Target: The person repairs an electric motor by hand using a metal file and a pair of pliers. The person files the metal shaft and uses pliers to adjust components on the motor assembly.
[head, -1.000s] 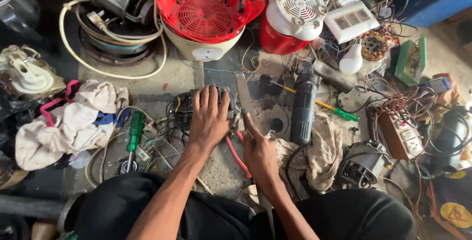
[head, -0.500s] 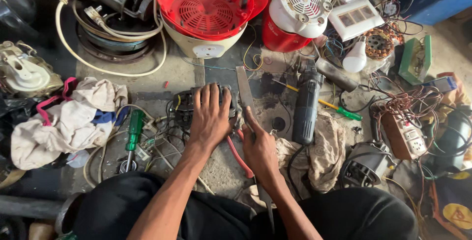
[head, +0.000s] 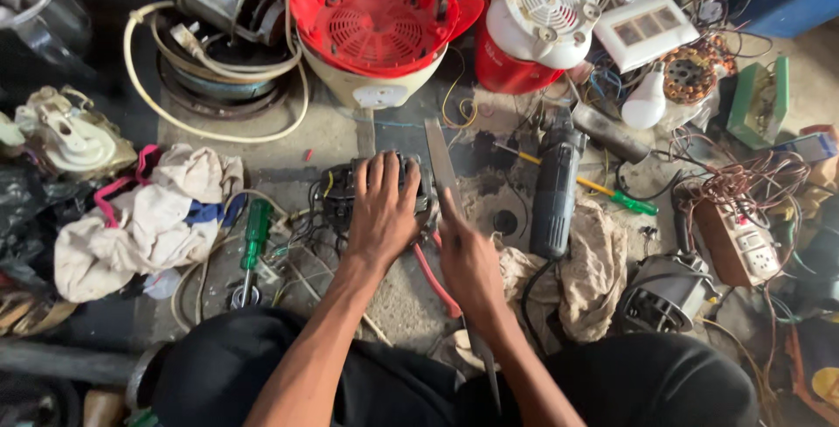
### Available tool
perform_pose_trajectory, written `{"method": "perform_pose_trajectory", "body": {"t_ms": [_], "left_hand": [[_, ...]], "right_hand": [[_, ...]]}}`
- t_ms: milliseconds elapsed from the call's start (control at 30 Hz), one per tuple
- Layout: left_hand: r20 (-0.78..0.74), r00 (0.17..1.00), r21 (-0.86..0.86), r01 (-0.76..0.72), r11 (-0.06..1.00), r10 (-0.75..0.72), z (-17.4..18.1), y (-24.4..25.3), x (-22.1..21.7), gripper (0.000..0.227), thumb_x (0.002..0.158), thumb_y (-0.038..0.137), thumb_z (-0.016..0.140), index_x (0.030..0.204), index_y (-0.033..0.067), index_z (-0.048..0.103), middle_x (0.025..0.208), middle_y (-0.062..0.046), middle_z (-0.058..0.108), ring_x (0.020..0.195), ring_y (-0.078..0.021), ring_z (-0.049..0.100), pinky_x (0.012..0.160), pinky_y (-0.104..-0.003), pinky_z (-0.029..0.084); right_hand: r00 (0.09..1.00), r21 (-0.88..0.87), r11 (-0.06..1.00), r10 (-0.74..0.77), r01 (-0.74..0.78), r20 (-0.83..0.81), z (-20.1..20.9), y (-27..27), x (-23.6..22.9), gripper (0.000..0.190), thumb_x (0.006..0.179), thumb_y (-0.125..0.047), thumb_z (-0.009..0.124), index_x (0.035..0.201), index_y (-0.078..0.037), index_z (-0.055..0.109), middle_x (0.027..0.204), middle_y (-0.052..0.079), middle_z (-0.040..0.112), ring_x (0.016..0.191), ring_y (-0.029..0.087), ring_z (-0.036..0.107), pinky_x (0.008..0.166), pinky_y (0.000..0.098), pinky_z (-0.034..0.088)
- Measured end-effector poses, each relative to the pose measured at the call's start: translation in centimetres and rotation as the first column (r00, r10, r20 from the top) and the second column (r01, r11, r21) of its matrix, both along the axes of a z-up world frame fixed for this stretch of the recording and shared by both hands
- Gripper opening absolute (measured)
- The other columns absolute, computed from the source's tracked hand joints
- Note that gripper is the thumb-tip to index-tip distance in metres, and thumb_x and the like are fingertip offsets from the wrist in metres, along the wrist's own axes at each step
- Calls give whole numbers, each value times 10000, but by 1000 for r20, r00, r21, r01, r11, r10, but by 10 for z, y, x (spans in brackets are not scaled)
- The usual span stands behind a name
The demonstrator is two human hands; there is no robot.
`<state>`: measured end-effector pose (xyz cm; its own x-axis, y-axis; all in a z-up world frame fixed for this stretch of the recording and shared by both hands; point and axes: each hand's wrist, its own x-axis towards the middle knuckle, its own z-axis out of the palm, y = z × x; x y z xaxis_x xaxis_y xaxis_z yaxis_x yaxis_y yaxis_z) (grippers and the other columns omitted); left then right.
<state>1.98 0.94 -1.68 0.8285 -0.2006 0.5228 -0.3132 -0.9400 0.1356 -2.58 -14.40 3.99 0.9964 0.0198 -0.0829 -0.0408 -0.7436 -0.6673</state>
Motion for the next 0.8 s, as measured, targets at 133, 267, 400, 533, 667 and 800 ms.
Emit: {"method": "perform_pose_trajectory", "body": {"t_ms": [133, 267, 400, 533, 667, 800], "left_hand": [[13, 998, -145, 58, 988, -57, 11, -5, 0, 668, 705, 293, 770, 1259, -38, 597, 1293, -312, 570, 1250, -445, 536, 1111, -580, 375], [13, 999, -138, 46, 989, -45, 15, -4, 0, 699, 749, 339, 815, 1286, -44, 583, 1292, -312, 568, 1247, -444, 533, 1115, -582, 372], [-1, 999, -158, 47, 986, -48, 18, -8, 0, 740, 720, 380, 814, 1276, -47, 576, 1276, -312, 574, 1236, -451, 537, 1098, -593, 371], [-14, 1000, -77, 15, 997, -16, 15, -5, -1, 718, 751, 360, 784, 1317, -31, 577, 1294, -282, 580, 1264, -419, 545, 1138, -567, 378], [20, 999, -127, 37, 991, -35, 13, -4, -1, 706, 796, 404, 778, 1302, -41, 567, 1300, -312, 572, 1250, -440, 539, 1103, -582, 375], [10, 999, -136, 42, 990, -41, 13, -6, -1, 707, 800, 408, 772, 1302, -44, 564, 1293, -315, 573, 1248, -445, 536, 1101, -584, 377]], "right_hand": [[979, 48, 992, -106, 115, -172, 20, -8, -23, 539, 991, -177, 554, 1523, -248, 517, 564, 238, 502, 448, 263, 412, 486, 433, 435], [988, 39, 992, -113, 118, -109, 20, -5, -17, 543, 981, -181, 569, 1516, -257, 511, 539, 187, 459, 462, 209, 401, 479, 402, 400], [982, 16, 991, -131, 135, -138, 17, -6, -14, 509, 994, -194, 557, 1496, -280, 534, 550, 161, 485, 452, 193, 439, 504, 378, 420], [985, 63, 991, -107, 116, -137, 18, -3, -17, 510, 996, -201, 553, 1501, -262, 523, 571, 203, 490, 481, 213, 430, 515, 407, 430], [985, 46, 991, -117, 124, -125, 22, -2, -17, 510, 984, -184, 556, 1488, -255, 542, 589, 216, 499, 488, 236, 445, 526, 407, 440], [984, 29, 993, -111, 116, -136, 24, -1, -16, 531, 968, -163, 547, 1491, -257, 534, 592, 213, 517, 478, 242, 476, 542, 398, 451]]}}
